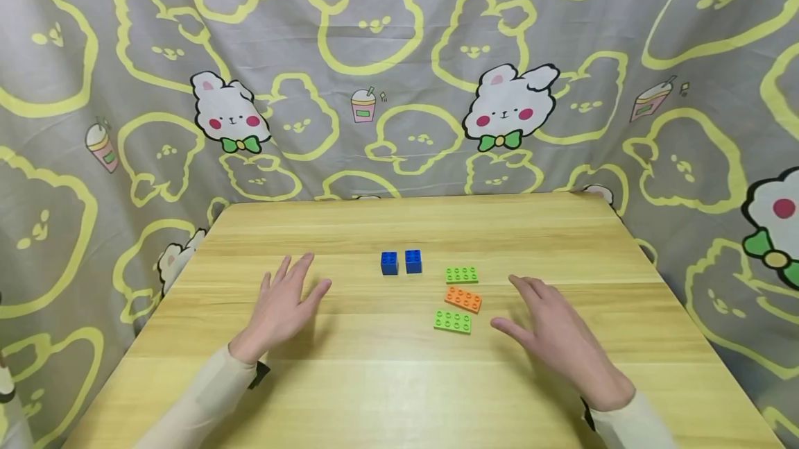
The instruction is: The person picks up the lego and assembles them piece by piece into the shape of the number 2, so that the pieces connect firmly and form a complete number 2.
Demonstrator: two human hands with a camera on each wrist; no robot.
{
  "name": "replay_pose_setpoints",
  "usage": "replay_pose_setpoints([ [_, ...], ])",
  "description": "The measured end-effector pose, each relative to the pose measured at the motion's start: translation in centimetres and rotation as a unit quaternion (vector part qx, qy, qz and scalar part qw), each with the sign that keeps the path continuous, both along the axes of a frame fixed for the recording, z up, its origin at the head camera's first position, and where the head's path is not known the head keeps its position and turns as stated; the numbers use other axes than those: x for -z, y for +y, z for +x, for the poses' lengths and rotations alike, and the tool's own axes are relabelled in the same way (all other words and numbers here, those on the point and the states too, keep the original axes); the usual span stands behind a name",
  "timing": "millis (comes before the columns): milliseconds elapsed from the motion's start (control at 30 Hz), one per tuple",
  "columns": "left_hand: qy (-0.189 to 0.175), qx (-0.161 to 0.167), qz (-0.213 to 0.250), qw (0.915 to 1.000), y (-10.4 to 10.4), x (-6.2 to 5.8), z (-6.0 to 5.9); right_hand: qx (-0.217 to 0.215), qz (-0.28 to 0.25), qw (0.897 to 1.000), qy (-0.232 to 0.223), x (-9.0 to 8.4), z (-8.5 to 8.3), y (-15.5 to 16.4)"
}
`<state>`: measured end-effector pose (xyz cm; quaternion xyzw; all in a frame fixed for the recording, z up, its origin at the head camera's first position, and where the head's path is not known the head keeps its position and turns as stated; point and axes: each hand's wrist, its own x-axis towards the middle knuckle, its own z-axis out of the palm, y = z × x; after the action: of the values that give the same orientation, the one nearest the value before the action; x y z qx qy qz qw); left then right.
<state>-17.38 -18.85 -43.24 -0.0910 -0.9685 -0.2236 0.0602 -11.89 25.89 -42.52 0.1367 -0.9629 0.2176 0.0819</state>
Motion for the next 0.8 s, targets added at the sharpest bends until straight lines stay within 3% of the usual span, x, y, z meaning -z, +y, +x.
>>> replay_pose_setpoints([
  [233, -0.036, 0.02, 0.025, 0.9989, 0.8, -0.1, -1.4, -0.015, 0.004, 1.0, -0.007, 0.3, -0.3, -1.3],
  [433, -0.044, 0.035, 0.082, 0.995, 1.6, -0.7, -2.9, -0.03, 0.016, 0.999, -0.014, 0.2, -0.7, -2.4],
  [800, -0.071, 0.036, 0.142, 0.9867, 3.1, -0.4, -4.9, -0.056, 0.032, 0.998, -0.001, 0.9, -1.2, -4.0],
])
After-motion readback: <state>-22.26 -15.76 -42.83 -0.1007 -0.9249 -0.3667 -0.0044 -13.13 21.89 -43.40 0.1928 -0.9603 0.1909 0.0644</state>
